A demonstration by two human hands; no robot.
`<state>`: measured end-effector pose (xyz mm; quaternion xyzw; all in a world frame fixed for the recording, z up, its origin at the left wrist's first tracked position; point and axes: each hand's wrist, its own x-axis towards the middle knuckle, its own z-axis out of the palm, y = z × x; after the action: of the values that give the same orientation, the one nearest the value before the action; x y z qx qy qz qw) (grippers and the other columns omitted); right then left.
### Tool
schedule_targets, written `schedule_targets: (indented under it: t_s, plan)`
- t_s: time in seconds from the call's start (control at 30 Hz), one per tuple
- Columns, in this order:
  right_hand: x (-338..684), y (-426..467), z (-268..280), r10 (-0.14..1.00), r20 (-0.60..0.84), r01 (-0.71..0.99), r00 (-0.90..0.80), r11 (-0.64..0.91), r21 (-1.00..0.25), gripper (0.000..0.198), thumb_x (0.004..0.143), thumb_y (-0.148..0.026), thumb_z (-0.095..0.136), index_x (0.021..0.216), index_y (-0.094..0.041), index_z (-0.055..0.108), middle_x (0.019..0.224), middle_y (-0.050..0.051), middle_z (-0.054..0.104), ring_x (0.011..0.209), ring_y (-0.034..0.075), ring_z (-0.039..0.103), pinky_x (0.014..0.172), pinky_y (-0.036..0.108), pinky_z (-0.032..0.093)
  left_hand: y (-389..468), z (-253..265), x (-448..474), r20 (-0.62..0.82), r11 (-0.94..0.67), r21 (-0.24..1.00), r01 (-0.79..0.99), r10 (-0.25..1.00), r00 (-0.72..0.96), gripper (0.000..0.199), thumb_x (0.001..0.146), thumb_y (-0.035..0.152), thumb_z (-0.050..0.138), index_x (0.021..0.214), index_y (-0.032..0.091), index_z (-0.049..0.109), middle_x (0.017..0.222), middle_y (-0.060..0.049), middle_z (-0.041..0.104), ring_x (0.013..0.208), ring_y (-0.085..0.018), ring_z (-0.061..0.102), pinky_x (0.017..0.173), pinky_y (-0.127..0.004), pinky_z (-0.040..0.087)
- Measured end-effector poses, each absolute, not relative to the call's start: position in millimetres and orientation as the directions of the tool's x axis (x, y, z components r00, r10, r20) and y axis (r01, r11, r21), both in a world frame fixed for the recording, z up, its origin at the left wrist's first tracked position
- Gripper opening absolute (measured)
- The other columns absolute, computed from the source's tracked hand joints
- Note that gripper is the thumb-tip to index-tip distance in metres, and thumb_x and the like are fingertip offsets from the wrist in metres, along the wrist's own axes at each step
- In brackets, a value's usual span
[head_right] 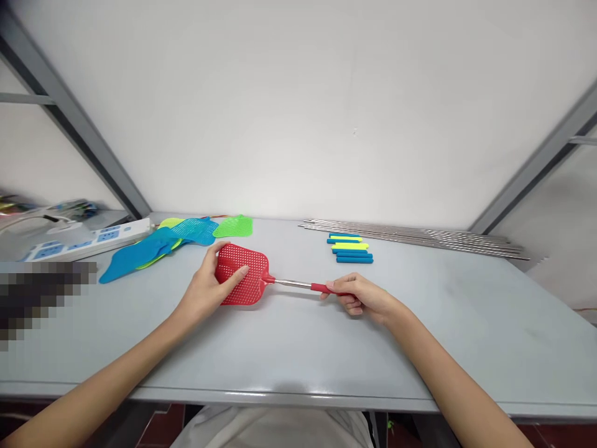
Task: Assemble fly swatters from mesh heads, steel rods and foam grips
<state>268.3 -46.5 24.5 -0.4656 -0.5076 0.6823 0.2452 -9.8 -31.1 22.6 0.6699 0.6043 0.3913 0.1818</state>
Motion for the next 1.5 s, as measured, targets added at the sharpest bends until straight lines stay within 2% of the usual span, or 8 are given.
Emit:
schedule_targets:
  t_s: [0.17,0.37,1.0,1.27,1.5]
  plan:
    - [271,-45,20,0.801,-0.397,0.119,-0.449,-0.387,-0.914,0.031,0.069,-0.038,0.051,0.078,-0.009,0.059,0.050,-0.007,0.014,0.042,0.004,0.011,0.038,0.021,0.007,-34,21,-8,0.330,-0.221,0.697,0.682,0.943,-0.032,0.059,0.066,0.042,0.048,0.116,0.021,0.026,0.093,-0.003,0.052,0.077,-0.017,0.052,0.067,-0.029,0.042]
    - [271,-44,16,0.789,-0.414,0.114,-0.453,-0.410,-0.905,0.033,0.070,-0.038,0.050,0.082,-0.008,0.059,0.049,-0.007,0.014,0.042,0.003,0.010,0.038,0.021,0.007,-35,20,-7,0.292,-0.207,0.719,0.664,0.956,-0.017,0.062,0.064,0.044,0.050,0.115,0.021,0.025,0.092,-0.003,0.051,0.076,-0.016,0.052,0.064,-0.027,0.043]
    - [266,-47,17,0.785,-0.411,0.127,-0.464,-0.400,-0.908,0.032,0.068,-0.038,0.051,0.077,-0.008,0.060,0.046,-0.008,0.015,0.041,0.003,0.010,0.037,0.022,0.006,-34,9,-9,0.264,-0.198,0.706,0.680,0.964,0.007,0.064,0.064,0.045,0.050,0.116,0.019,0.024,0.085,-0.003,0.051,0.073,-0.016,0.052,0.065,-0.028,0.043]
    - [267,-45,15,0.780,-0.419,0.117,-0.464,-0.415,-0.902,0.030,0.068,-0.039,0.051,0.072,-0.010,0.060,0.046,-0.008,0.015,0.040,0.003,0.010,0.037,0.021,0.006,-35,8,-7,0.238,-0.184,0.753,0.632,0.971,-0.001,0.061,0.064,0.043,0.051,0.114,0.019,0.026,0.086,-0.002,0.053,0.072,-0.015,0.053,0.065,-0.026,0.043]
    - [267,-45,17,0.785,-0.415,0.126,-0.459,-0.405,-0.906,0.035,0.068,-0.040,0.050,0.077,-0.008,0.060,0.045,-0.008,0.016,0.040,0.003,0.009,0.037,0.021,0.006,-33,8,-7,0.217,-0.164,0.758,0.631,0.976,-0.007,0.060,0.064,0.045,0.050,0.113,0.019,0.027,0.087,-0.003,0.053,0.075,-0.016,0.054,0.066,-0.029,0.043]
